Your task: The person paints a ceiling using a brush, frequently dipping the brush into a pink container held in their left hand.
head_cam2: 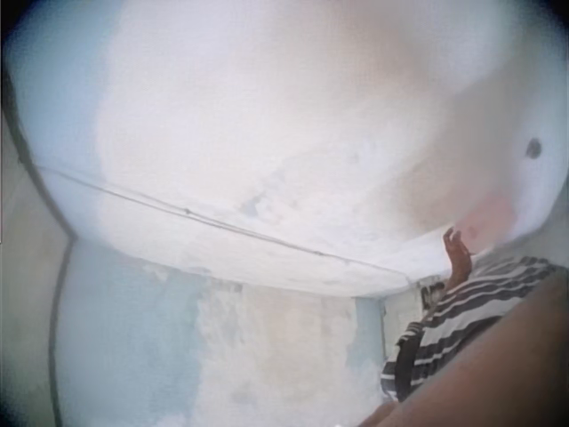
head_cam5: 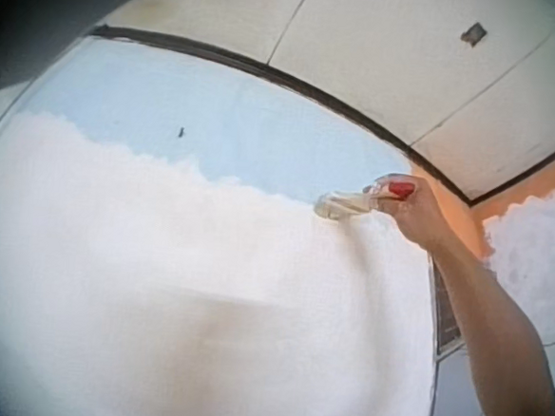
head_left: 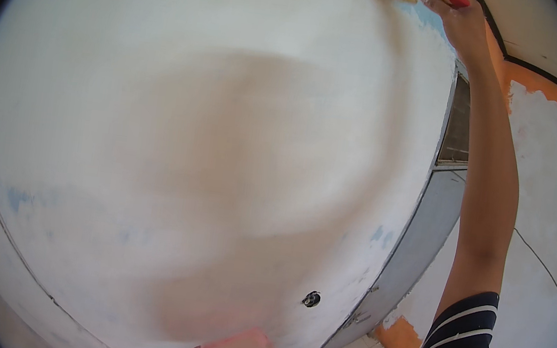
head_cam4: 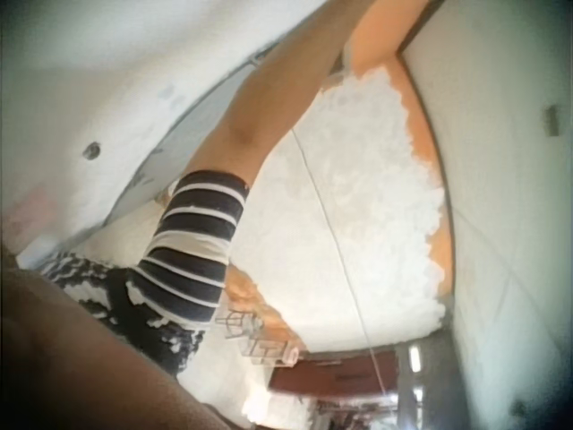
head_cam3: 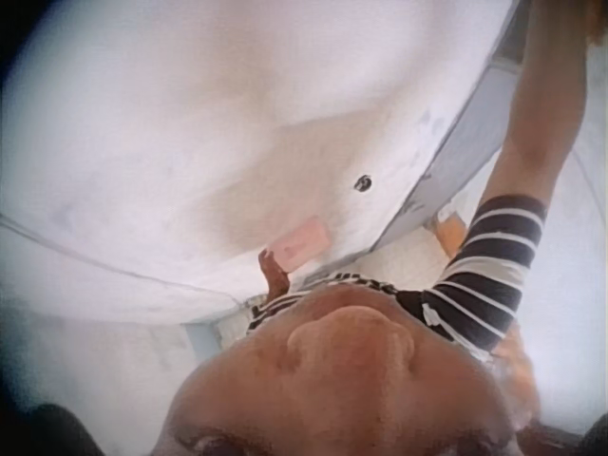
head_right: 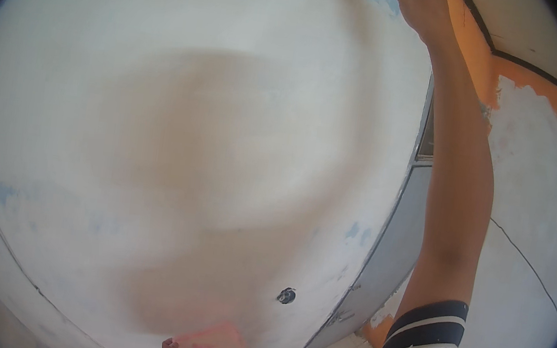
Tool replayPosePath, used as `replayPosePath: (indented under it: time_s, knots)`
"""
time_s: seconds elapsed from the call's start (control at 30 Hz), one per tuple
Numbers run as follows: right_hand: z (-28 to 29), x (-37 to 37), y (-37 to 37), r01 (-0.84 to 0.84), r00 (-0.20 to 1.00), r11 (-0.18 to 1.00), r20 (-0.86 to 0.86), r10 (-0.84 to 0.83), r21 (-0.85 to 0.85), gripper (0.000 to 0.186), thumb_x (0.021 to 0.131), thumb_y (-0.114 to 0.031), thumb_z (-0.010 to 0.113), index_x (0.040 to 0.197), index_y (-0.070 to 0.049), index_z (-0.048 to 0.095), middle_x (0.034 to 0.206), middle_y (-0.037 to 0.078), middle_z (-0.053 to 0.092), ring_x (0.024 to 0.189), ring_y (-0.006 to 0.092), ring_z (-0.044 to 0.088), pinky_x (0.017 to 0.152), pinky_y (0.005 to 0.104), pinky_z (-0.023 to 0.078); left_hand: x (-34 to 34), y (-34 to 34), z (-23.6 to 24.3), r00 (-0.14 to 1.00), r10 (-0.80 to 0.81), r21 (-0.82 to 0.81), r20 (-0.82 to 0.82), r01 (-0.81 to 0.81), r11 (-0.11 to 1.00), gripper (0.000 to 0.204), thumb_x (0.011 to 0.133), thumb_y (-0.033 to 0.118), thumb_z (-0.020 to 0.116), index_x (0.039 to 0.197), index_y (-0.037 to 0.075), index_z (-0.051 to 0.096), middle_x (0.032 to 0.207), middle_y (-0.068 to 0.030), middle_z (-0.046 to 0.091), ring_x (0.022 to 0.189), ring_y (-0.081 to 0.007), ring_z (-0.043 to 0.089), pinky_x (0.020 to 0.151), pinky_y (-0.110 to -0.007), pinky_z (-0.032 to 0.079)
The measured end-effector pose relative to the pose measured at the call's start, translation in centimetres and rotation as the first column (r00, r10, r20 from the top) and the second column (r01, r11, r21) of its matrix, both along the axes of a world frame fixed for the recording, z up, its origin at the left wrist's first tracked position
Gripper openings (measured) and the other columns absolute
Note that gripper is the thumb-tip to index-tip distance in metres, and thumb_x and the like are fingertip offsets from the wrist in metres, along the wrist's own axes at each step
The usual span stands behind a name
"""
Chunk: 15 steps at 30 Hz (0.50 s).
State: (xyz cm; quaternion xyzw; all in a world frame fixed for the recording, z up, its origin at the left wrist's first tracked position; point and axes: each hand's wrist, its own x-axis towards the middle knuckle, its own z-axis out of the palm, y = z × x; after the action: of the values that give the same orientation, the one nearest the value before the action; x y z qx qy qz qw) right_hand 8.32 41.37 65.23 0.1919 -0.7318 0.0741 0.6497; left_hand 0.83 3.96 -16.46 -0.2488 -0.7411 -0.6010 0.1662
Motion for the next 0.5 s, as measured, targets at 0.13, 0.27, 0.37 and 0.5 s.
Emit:
replayPosePath:
  time_s: [0.13,0.27,0.37,0.5]
  knots:
    - [-2.0,-1.2,0.7,0.124,0.981,0.98,-0.128,-0.144,-0.153,0.017,0.084,-0.014,0.069,0.094,-0.002,0.066,0.098,0.006,0.07,0.093,0.0133,0.062,0.086,0.0255,0.047,-0.1,-0.2,-1.6,0.926,-0.127,0.307,0.356,0.012,0.952,0.038,0.102,0.023,0.037,0.134,0.002,0.04,0.132,-0.019,0.04,0.119,-0.0333,0.048,0.095,-0.044,0.047]
    - [-7.4,-0.1,2.6,0.182,0.973,0.98,0.125,-0.192,0.086,0.01,0.079,-0.005,0.069,0.089,-0.002,0.065,0.097,0.008,0.071,0.093,0.0184,0.065,0.085,0.0285,0.049,1.3,-0.5,1.0,0.999,0.029,0.084,0.027,-0.031,0.996,0.042,0.103,0.027,0.035,0.133,-0.001,0.041,0.128,-0.0198,0.047,0.116,-0.0364,0.048,0.095,-0.049,0.045]
    - [-12.5,2.0,1.3,0.141,0.942,0.981,0.289,-0.174,0.131,0.01,0.077,-0.004,0.068,0.088,-0.003,0.066,0.094,0.009,0.071,0.089,0.0205,0.065,0.084,0.0303,0.049,1.8,-1.4,2.6,0.96,0.154,-0.125,-0.235,-0.187,0.974,0.047,0.104,0.032,0.032,0.131,-0.005,0.043,0.123,-0.0222,0.052,0.114,-0.0415,0.048,0.094,-0.054,0.041]
    - [-15.2,3.5,1.3,-0.029,0.791,0.996,0.611,-0.027,0.082,0.007,0.08,-0.002,0.063,0.086,-0.002,0.066,0.088,0.007,0.07,0.086,0.0181,0.065,0.082,0.0301,0.049,2.2,-1.2,0.7,0.976,0.07,-0.211,-0.205,-0.114,0.971,0.055,0.104,0.039,0.027,0.129,-0.006,0.045,0.124,-0.0255,0.052,0.11,-0.0457,0.048,0.093,-0.057,0.037]
